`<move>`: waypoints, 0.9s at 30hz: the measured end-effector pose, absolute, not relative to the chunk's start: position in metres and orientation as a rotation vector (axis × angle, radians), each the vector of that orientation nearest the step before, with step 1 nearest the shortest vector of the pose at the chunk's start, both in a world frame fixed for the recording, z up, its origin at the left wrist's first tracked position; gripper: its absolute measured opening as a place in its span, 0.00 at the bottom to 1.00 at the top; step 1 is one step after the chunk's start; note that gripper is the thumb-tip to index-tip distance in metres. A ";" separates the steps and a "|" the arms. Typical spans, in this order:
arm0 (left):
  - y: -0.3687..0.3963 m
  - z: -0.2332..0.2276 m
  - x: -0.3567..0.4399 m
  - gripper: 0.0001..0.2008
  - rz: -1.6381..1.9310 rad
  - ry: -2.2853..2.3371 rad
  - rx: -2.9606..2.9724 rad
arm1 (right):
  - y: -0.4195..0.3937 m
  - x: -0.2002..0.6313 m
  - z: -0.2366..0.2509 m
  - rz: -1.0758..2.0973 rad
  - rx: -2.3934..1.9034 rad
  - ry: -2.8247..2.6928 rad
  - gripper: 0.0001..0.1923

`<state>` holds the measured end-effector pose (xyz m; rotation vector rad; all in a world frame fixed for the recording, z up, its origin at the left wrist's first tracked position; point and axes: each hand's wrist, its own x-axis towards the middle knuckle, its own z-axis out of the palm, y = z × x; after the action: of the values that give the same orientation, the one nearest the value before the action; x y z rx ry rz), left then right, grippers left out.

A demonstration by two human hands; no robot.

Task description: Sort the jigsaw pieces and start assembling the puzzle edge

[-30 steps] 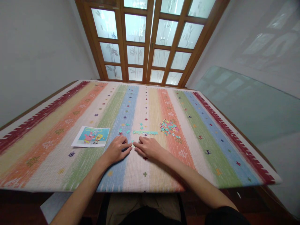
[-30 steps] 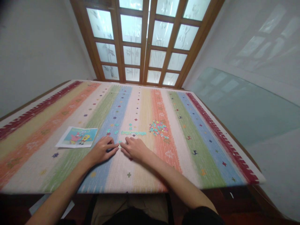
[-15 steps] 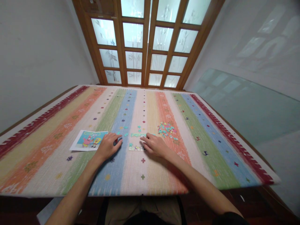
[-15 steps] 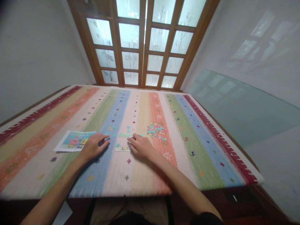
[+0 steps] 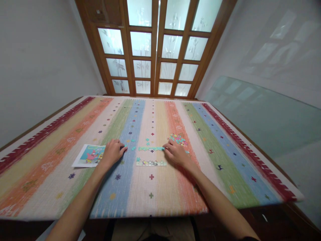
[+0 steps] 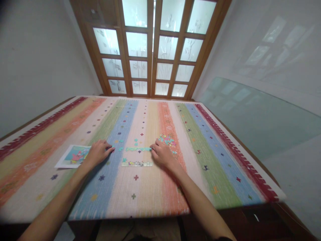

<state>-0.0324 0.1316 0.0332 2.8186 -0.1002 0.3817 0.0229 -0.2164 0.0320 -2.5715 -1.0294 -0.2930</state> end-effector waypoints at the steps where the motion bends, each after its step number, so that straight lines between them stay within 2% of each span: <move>1: 0.131 0.033 -0.032 0.11 0.387 -0.087 2.812 | -0.217 0.023 0.031 -0.302 -2.568 -1.019 0.11; 13: 0.133 0.030 -0.021 0.05 0.301 -0.012 2.700 | -0.220 0.021 0.028 -0.310 -2.543 -0.989 0.10; 23: 0.121 0.037 0.003 0.13 0.280 -0.166 2.755 | -0.222 0.020 0.026 -0.302 -2.533 -0.960 0.09; 27: 0.111 0.042 0.011 0.13 0.164 -0.137 2.842 | -0.224 0.020 0.025 -0.296 -2.530 -0.954 0.09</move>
<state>0.0114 0.1105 0.0417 2.8417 -0.1373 0.1644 0.0198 -0.2243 0.0248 -2.5303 -0.9541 -0.2957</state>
